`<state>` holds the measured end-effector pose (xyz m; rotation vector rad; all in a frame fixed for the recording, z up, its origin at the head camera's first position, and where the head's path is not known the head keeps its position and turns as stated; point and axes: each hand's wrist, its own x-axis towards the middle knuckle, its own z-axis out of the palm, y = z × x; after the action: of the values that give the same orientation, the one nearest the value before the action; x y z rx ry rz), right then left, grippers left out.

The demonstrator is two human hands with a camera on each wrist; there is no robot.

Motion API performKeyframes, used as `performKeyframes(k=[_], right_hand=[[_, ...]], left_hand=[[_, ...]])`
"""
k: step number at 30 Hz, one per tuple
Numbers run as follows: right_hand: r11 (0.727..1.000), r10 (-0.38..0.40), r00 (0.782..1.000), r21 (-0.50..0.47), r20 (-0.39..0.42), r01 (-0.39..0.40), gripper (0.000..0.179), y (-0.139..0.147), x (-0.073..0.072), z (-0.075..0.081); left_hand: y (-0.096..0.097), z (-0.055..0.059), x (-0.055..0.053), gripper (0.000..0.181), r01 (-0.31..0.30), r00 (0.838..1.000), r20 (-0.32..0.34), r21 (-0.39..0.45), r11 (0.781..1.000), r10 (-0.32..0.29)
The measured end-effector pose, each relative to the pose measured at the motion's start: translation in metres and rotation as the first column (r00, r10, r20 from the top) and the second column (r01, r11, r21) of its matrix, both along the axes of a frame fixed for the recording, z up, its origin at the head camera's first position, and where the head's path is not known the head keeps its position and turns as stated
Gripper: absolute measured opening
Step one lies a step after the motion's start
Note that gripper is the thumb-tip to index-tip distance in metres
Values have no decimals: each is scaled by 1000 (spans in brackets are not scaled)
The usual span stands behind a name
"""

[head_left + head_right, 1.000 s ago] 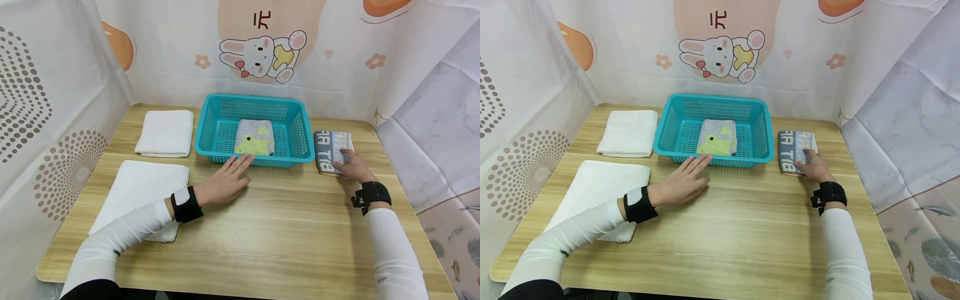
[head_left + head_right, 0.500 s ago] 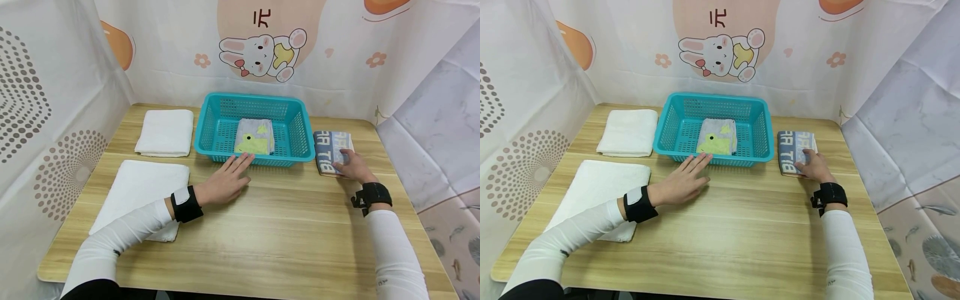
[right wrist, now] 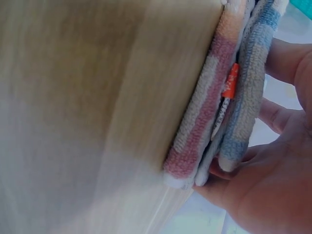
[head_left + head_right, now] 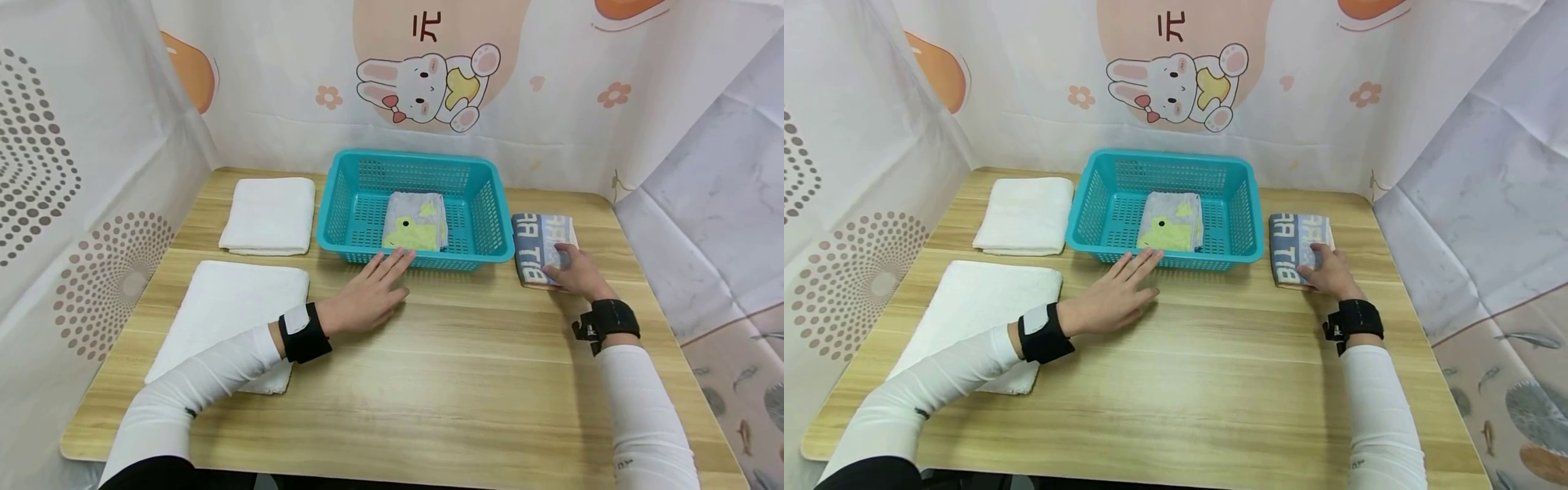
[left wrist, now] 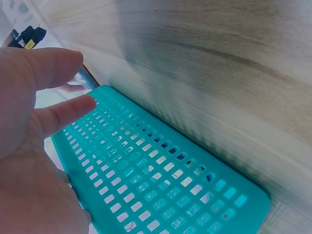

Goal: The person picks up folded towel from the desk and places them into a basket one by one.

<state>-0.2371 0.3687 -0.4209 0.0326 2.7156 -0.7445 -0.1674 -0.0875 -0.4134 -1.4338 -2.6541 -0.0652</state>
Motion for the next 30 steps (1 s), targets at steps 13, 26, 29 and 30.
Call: performKeyframes(k=[13,26,29,30], right_hand=[[1000,-15,1000,-5,15,15,73,-2,4,1],[1000,-17,1000,-23,-11,16,73,-2,8,-2],[999,-22,1000,-24,-4,22,73,-3,9,-1],[999,-22,1000,-24,-5,22,74,-3,9,-1]], left_hand=[[0,1,1,30,-2,1000,-1,1,1000,2],[1,0,0,28,3,1000,-18,5,1000,-3],[1,-1,0,29,5,1000,-17,6,1000,-5],[1,-1,-1,29,4,1000,-17,6,1000,-4]])
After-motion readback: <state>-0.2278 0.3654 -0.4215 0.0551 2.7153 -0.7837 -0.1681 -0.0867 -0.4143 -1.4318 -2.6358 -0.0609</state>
